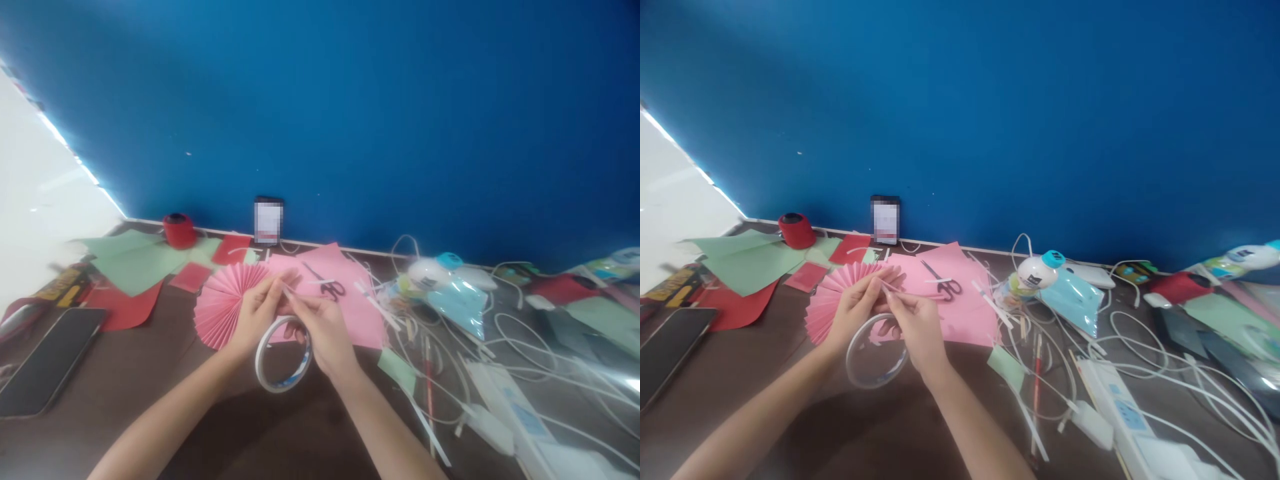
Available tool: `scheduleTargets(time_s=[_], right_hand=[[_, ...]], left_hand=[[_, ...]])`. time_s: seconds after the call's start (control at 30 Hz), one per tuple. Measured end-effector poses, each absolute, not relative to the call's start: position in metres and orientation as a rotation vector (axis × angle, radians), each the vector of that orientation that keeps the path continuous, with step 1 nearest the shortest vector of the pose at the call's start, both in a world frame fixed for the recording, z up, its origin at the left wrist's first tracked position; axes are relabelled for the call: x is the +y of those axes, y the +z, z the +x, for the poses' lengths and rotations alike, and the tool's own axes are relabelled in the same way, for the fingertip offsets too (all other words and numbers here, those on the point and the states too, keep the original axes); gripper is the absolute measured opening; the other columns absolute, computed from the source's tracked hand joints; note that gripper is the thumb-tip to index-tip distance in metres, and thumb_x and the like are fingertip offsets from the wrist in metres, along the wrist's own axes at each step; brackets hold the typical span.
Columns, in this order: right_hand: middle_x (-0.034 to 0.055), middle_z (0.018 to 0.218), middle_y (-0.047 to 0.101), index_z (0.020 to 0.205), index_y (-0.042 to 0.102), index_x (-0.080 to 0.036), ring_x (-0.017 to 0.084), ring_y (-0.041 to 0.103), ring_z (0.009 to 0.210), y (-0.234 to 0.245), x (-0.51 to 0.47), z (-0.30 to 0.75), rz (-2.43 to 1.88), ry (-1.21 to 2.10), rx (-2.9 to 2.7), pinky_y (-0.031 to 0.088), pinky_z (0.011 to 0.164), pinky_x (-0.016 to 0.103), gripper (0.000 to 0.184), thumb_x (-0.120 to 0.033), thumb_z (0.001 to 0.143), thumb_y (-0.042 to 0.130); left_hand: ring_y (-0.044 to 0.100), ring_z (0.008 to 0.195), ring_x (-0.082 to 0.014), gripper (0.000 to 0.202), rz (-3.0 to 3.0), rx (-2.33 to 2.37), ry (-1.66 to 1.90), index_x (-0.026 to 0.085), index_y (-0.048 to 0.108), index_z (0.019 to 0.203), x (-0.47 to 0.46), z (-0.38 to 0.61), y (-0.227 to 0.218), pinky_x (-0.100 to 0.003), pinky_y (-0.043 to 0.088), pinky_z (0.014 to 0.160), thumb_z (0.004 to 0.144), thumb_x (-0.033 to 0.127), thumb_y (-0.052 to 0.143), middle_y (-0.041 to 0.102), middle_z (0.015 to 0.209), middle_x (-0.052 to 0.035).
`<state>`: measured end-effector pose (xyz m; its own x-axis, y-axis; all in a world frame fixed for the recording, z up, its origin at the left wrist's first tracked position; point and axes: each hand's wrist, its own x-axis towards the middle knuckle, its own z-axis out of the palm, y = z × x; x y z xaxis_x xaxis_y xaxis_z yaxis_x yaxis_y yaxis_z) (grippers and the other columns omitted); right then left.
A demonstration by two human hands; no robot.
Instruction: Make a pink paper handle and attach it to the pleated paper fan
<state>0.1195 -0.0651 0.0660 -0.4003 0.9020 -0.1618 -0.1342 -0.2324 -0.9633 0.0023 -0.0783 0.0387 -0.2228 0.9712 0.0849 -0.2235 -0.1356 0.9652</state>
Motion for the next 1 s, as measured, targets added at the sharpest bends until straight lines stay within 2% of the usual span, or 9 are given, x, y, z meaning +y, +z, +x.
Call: scheduleTargets(time_s=[0.17, 0.27, 0.37, 0.47, 0.53, 0.63, 0.7, 0.8, 1.0], right_hand=[[0.0011, 0.054, 0.063, 0.078, 0.065, -0.012, 0.010, 0.057, 0.040, 0.069, -0.060, 0.124, -1.139, 1.695, -1.275, 0.045, 0.036, 0.018, 0.031, -0.042, 0.069, 0.067], [-0.0002, 0.048, 0.059, 0.066, 0.060, -0.014, 0.010, 0.054, 0.038, 0.070, -0.057, 0.128, -1.234, 1.531, -1.465, 0.044, 0.037, 0.019, 0.032, -0.045, 0.069, 0.066], [0.0015, 0.054, 0.061, 0.066, 0.059, -0.015, 0.013, 0.057, 0.046, 0.067, -0.054, 0.130, -1.229, 1.290, -1.613, 0.046, 0.042, 0.023, 0.029, -0.044, 0.073, 0.063], [0.0046, 0.070, 0.065, 0.074, 0.061, -0.017, 0.017, 0.062, 0.064, 0.062, -0.054, 0.132, -1.130, 0.957, -1.760, 0.051, 0.054, 0.027, 0.018, -0.035, 0.076, 0.061], [0.0073, 0.083, 0.065, 0.086, 0.064, -0.019, 0.019, 0.062, 0.077, 0.058, -0.056, 0.135, -1.018, 0.670, -1.942, 0.052, 0.062, 0.029, 0.013, -0.027, 0.080, 0.057], [0.0109, 0.098, 0.063, 0.108, 0.061, -0.018, 0.020, 0.060, 0.091, 0.055, -0.059, 0.143, -0.828, 0.180, -2.241, 0.052, 0.072, 0.030, 0.027, -0.014, 0.086, 0.046], [0.0117, 0.098, 0.064, 0.115, 0.058, -0.016, 0.019, 0.061, 0.089, 0.055, -0.061, 0.148, -0.759, -0.146, -2.361, 0.053, 0.071, 0.029, 0.034, -0.006, 0.085, 0.044], [0.0109, 0.093, 0.065, 0.113, 0.059, -0.013, 0.017, 0.062, 0.079, 0.060, -0.066, 0.153, -0.761, -0.516, -2.410, 0.052, 0.064, 0.025, 0.036, 0.000, 0.081, 0.048], [0.0092, 0.088, 0.065, 0.111, 0.060, -0.013, 0.013, 0.059, 0.065, 0.069, -0.072, 0.149, -0.865, -0.728, -2.461, 0.048, 0.055, 0.022, 0.040, 0.005, 0.079, 0.043]], left_hand=[[0.052, 0.114, -0.0271, 0.042, 0.933, 1.005, 1.583, 0.018, 0.057, 0.117, -0.075, 0.001, 0.041, -0.039, 0.047, 0.090, 0.082, 0.041, 0.053, 0.057, 0.121, -0.0127], [0.049, 0.117, -0.0253, 0.039, 0.865, 0.956, 1.620, 0.020, 0.055, 0.118, -0.071, -0.002, 0.042, -0.039, 0.043, 0.094, 0.084, 0.039, 0.052, 0.056, 0.122, -0.0112], [0.049, 0.116, -0.0250, 0.041, 0.798, 0.948, 1.651, 0.021, 0.052, 0.121, -0.068, -0.008, 0.043, -0.041, 0.042, 0.095, 0.085, 0.040, 0.050, 0.056, 0.123, -0.0110], [0.050, 0.116, -0.0249, 0.040, 0.782, 0.962, 1.670, 0.021, 0.051, 0.122, -0.066, -0.014, 0.045, -0.043, 0.040, 0.097, 0.086, 0.038, 0.048, 0.056, 0.123, -0.0112], [0.049, 0.116, -0.0245, 0.037, 0.764, 0.961, 1.707, 0.021, 0.051, 0.122, -0.065, -0.018, 0.048, -0.042, 0.040, 0.099, 0.087, 0.036, 0.046, 0.055, 0.125, -0.0109], [0.050, 0.116, -0.0241, 0.033, 0.683, 0.979, 1.756, 0.019, 0.053, 0.118, -0.065, -0.026, 0.054, -0.041, 0.040, 0.099, 0.088, 0.032, 0.045, 0.053, 0.127, -0.0116], [0.051, 0.115, -0.0244, 0.031, 0.629, 1.006, 1.758, 0.017, 0.055, 0.115, -0.064, -0.030, 0.057, -0.040, 0.040, 0.099, 0.088, 0.029, 0.046, 0.052, 0.127, -0.0128], [0.052, 0.114, -0.0249, 0.029, 0.587, 1.015, 1.765, 0.014, 0.057, 0.111, -0.064, -0.031, 0.060, -0.040, 0.040, 0.100, 0.087, 0.028, 0.049, 0.053, 0.126, -0.0139], [0.050, 0.115, -0.0249, 0.028, 0.597, 1.009, 1.791, 0.014, 0.059, 0.109, -0.066, -0.027, 0.059, -0.040, 0.039, 0.101, 0.087, 0.028, 0.050, 0.056, 0.123, -0.0137]])
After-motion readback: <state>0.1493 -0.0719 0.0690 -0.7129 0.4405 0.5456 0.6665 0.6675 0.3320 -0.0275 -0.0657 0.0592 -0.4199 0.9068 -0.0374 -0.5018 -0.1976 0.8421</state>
